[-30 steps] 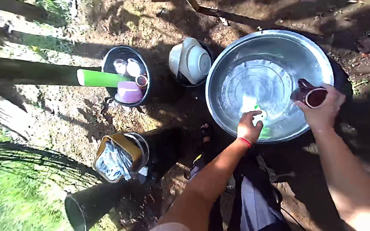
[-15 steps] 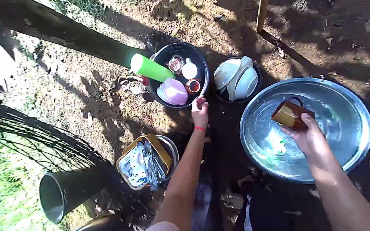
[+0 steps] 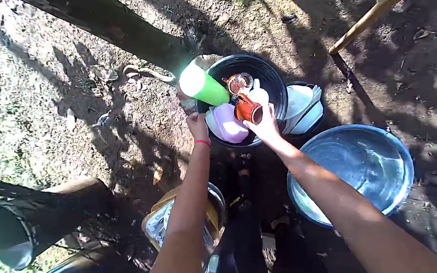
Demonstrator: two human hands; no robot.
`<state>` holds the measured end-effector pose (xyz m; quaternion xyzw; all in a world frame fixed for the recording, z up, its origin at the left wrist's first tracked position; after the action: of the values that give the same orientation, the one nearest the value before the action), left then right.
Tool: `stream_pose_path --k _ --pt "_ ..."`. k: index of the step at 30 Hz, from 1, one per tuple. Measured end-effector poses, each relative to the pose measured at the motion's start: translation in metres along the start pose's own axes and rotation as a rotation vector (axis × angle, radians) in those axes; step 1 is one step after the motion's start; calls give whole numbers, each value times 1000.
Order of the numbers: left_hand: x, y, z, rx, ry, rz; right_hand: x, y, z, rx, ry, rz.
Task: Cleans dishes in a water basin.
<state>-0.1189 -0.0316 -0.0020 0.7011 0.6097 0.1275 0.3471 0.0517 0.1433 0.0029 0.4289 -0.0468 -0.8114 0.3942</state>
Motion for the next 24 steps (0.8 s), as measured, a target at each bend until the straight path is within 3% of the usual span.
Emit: stream_pose_path --k 4,11,14,20,24 --pt "3 7 14 112 -120 31 12 -18 14 58 106 50" --pt "66 49 -7 671 -581 583 19 -12 25 -36 340 133" --pt "83 51 -10 919 -715 585 18 -14 28 -54 408 160" --pt "104 36 -16 738 -1004 761 20 -26 36 -2 448 238" --pt "108 32 -13 770 -1056 851 4 -28 32 -146 192 380"
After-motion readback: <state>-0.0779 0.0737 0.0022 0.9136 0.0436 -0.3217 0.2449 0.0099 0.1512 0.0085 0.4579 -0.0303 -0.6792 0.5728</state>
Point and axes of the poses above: each hand's wrist, its own y-axis away from the middle knuckle, its own x-axis out of the palm, z = x × y, the point moved 7 cm from there along -y, towards the middle knuckle, and after that the axes turned 11 degrees about y, right-handed, at the moved point
